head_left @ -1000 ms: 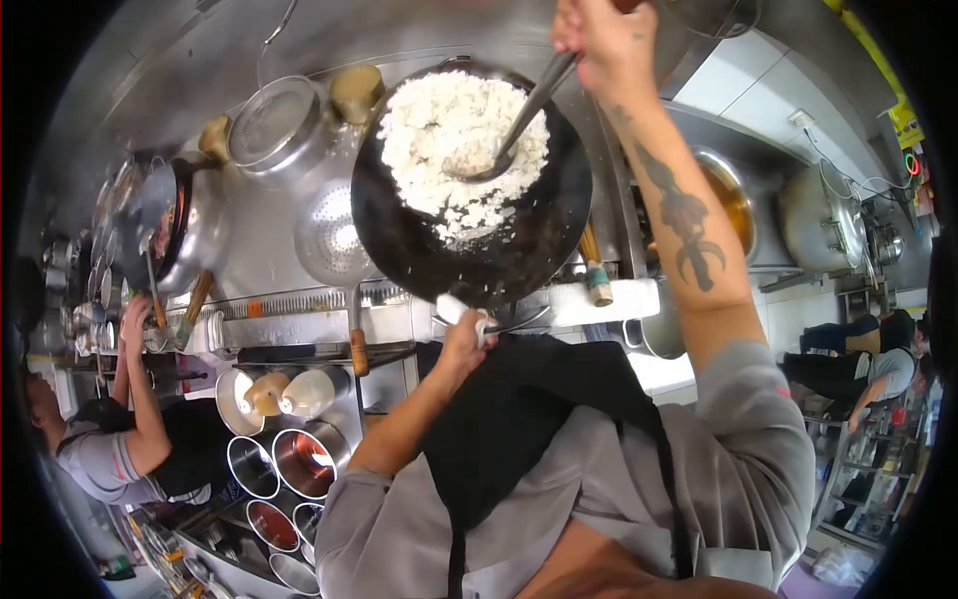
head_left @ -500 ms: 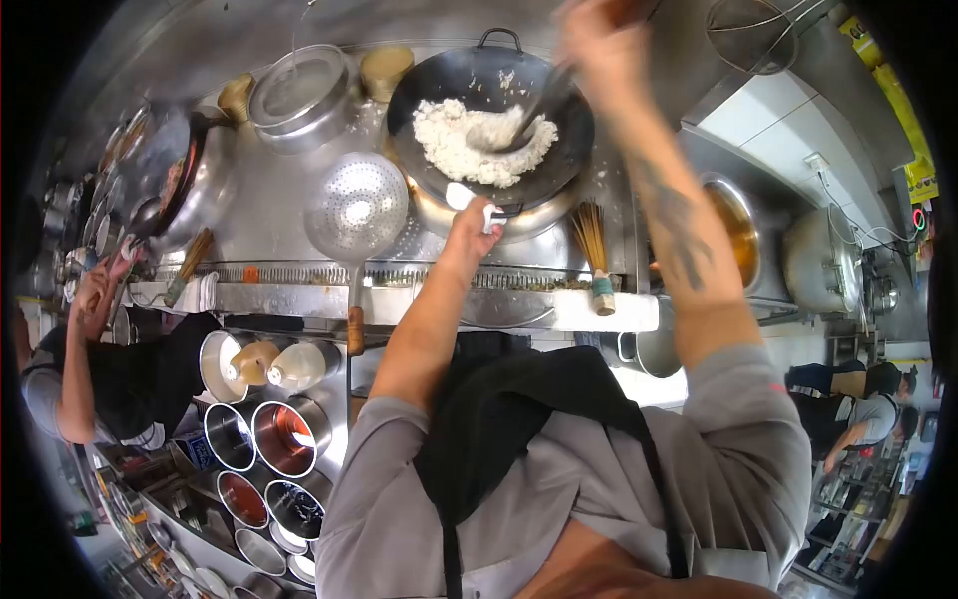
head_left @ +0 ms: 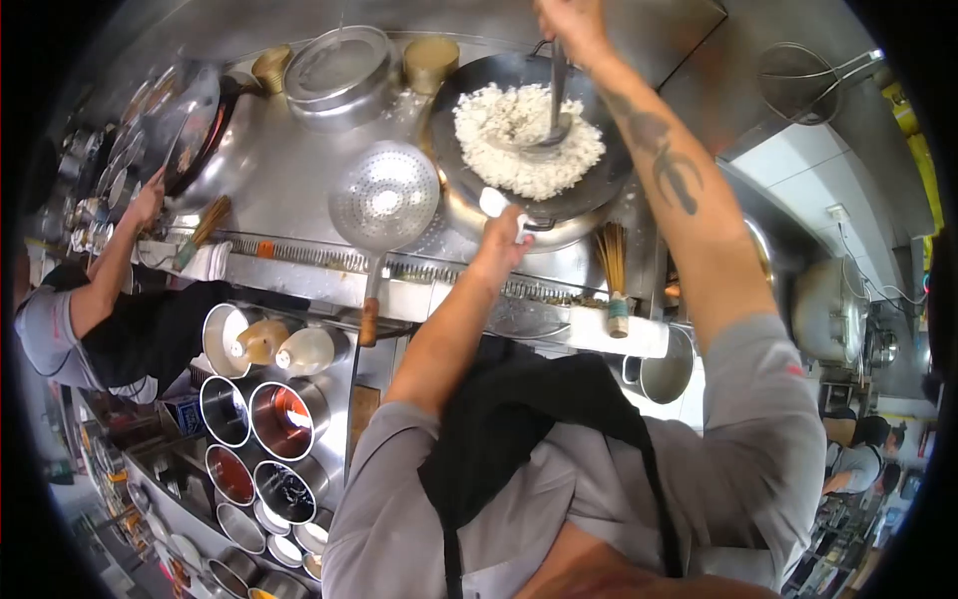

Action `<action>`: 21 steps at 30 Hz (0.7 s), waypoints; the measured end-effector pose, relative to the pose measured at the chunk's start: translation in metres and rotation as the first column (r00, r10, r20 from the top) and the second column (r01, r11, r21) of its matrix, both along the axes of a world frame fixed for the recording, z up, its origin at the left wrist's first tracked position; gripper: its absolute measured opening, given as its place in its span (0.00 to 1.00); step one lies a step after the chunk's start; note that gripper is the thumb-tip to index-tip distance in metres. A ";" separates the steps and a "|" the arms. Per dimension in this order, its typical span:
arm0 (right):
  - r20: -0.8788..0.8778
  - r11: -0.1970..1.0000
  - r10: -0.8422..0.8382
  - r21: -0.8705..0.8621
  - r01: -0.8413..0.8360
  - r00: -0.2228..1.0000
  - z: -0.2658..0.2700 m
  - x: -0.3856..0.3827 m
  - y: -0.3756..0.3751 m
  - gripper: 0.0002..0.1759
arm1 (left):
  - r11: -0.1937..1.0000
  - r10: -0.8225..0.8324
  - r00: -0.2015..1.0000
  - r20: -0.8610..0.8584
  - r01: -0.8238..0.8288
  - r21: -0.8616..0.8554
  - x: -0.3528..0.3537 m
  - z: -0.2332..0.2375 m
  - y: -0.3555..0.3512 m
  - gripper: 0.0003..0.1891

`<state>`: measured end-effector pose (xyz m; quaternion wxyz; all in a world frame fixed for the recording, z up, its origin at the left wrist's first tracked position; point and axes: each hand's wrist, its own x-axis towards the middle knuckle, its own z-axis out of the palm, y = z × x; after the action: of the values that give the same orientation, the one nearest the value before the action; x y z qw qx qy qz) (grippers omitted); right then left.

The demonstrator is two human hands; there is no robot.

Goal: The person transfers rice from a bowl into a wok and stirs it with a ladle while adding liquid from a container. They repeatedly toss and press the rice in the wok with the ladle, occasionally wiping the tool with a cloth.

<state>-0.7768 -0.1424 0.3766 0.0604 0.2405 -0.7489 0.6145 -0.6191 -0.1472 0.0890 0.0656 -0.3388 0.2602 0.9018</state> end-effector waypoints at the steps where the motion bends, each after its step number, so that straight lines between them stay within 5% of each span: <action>1: -0.055 0.991 0.048 -0.120 -0.055 0.997 0.009 0.001 -0.002 0.11 | 1.000 -0.002 1.000 0.003 0.001 0.028 -0.004 -0.008 -0.001 0.07; 4: -0.054 0.914 0.189 -0.355 -0.195 0.981 0.019 0.022 0.001 0.12 | 1.000 -0.005 0.999 0.034 0.005 0.007 -0.004 -0.001 0.001 0.07; 6: -0.020 0.980 0.150 -0.129 -0.152 0.988 -0.023 0.005 -0.024 0.13 | 1.000 0.018 0.995 0.095 -0.018 0.006 0.005 0.004 0.005 0.07; 7: 0.130 0.984 0.167 0.041 -0.174 0.977 -0.004 0.009 -0.027 0.11 | 0.999 0.032 0.994 0.102 -0.033 0.002 -0.003 0.009 0.004 0.08; 10: -0.168 0.935 0.355 0.057 -0.351 0.919 0.030 0.049 -0.023 0.10 | 1.000 0.002 1.000 0.013 -0.002 0.012 -0.004 -0.003 0.006 0.07; 11: 0.009 0.971 0.223 0.080 -0.223 0.975 0.053 0.087 -0.010 0.11 | 1.000 0.001 1.000 0.018 -0.001 0.010 -0.003 -0.003 0.007 0.07; 14: -0.325 0.986 0.087 -0.104 -0.127 0.942 -0.057 0.028 -0.011 0.13 | 1.000 0.005 0.999 0.038 -0.005 0.002 0.001 0.005 0.008 0.07; 15: -0.220 0.983 0.072 -0.150 -0.106 0.973 -0.070 0.003 -0.013 0.10 | 1.000 0.007 0.999 0.043 -0.007 0.002 -0.003 0.004 0.008 0.07; 18: 0.065 0.986 0.156 -0.068 -0.152 0.986 0.001 0.009 0.004 0.09 | 1.000 -0.009 1.000 0.000 0.009 0.005 -0.007 -0.005 0.005 0.07; 20: -0.070 0.892 0.414 -0.166 -0.420 0.907 -0.014 -0.026 0.038 0.17 | 0.999 -0.035 0.999 -0.008 0.035 0.035 -0.005 -0.008 0.003 0.07; 21: -0.060 0.900 0.392 -0.178 -0.397 0.918 -0.018 -0.010 0.045 0.15 | 0.998 -0.059 0.998 0.024 0.059 0.019 -0.006 -0.007 0.002 0.07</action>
<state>-0.7866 -0.0971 0.3581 -0.0344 0.3874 -0.6230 0.6786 -0.6247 -0.1449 0.0823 0.0986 -0.3414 0.2610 0.8975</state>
